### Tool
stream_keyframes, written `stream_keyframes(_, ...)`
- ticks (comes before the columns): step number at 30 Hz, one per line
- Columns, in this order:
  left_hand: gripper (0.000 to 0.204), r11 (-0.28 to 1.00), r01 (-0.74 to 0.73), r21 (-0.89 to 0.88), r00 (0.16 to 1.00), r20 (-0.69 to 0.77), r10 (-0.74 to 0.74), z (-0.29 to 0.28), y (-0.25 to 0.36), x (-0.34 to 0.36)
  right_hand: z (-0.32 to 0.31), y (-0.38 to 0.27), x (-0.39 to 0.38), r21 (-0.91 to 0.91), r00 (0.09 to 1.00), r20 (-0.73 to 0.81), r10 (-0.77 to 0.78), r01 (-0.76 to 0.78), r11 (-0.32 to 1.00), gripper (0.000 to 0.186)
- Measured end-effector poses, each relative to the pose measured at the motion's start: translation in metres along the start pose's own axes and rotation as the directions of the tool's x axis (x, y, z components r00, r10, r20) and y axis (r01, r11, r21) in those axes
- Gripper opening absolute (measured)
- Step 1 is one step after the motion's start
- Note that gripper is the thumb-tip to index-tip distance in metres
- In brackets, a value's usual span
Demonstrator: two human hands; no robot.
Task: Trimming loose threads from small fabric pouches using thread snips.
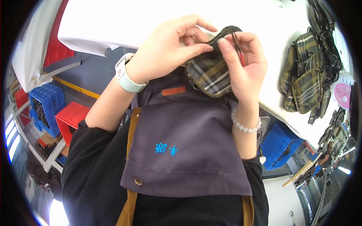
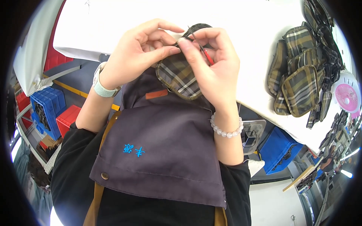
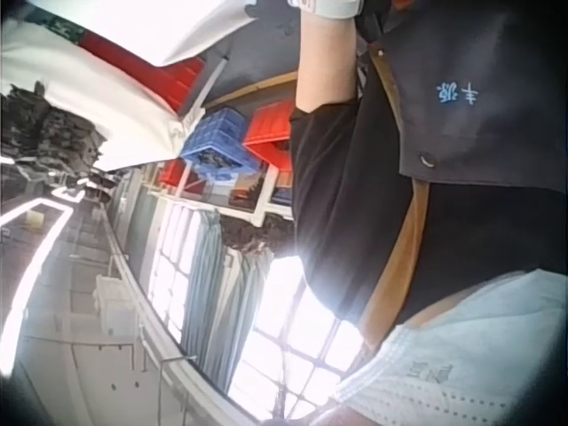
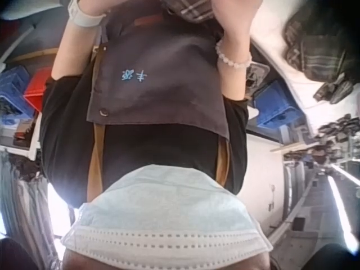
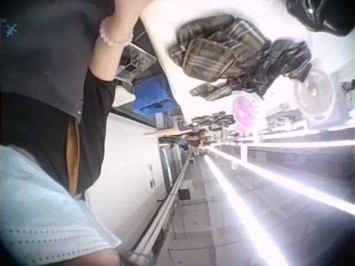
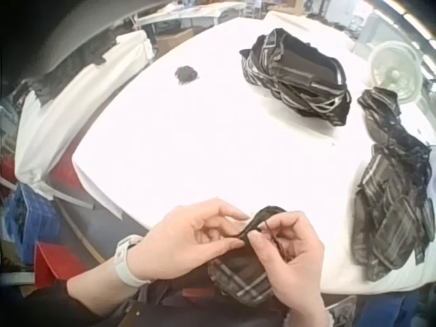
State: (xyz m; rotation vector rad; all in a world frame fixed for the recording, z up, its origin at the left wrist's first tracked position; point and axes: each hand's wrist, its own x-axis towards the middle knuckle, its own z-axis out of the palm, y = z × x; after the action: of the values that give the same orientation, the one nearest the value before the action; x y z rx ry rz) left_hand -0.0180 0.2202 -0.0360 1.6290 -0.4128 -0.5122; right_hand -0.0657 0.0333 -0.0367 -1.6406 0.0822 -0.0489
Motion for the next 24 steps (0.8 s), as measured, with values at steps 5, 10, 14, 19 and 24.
stream_keyframes(5,0.023,0.995,0.097,-0.026,0.994,-0.043,-0.098,0.007,0.011,-0.007,-0.026,0.010,-0.002,0.440,0.991,-0.080,-0.111,0.135,0.888,0.010)
stream_keyframes(10,0.018,0.903,-0.145,0.405,0.963,-0.152,0.222,0.020,0.031,-0.022,-0.039,0.007,-0.005,0.572,0.984,-0.139,-0.107,0.168,0.802,0.018)
stream_keyframes(14,0.021,0.716,-0.373,0.590,0.624,-0.412,0.664,0.002,0.069,-0.022,-0.063,-0.003,-0.020,0.540,0.937,-0.348,-0.023,0.221,0.812,0.026)
stream_keyframes(19,0.041,0.613,-0.325,0.721,0.868,-0.030,0.496,0.035,0.097,-0.031,-0.092,-0.006,-0.031,0.503,0.899,-0.430,-0.078,0.311,0.807,0.026)
stream_keyframes(24,0.039,0.621,-0.277,0.733,0.876,-0.073,0.477,0.033,0.055,-0.017,-0.098,-0.006,-0.037,0.295,0.862,-0.504,-0.052,0.228,0.928,0.027)
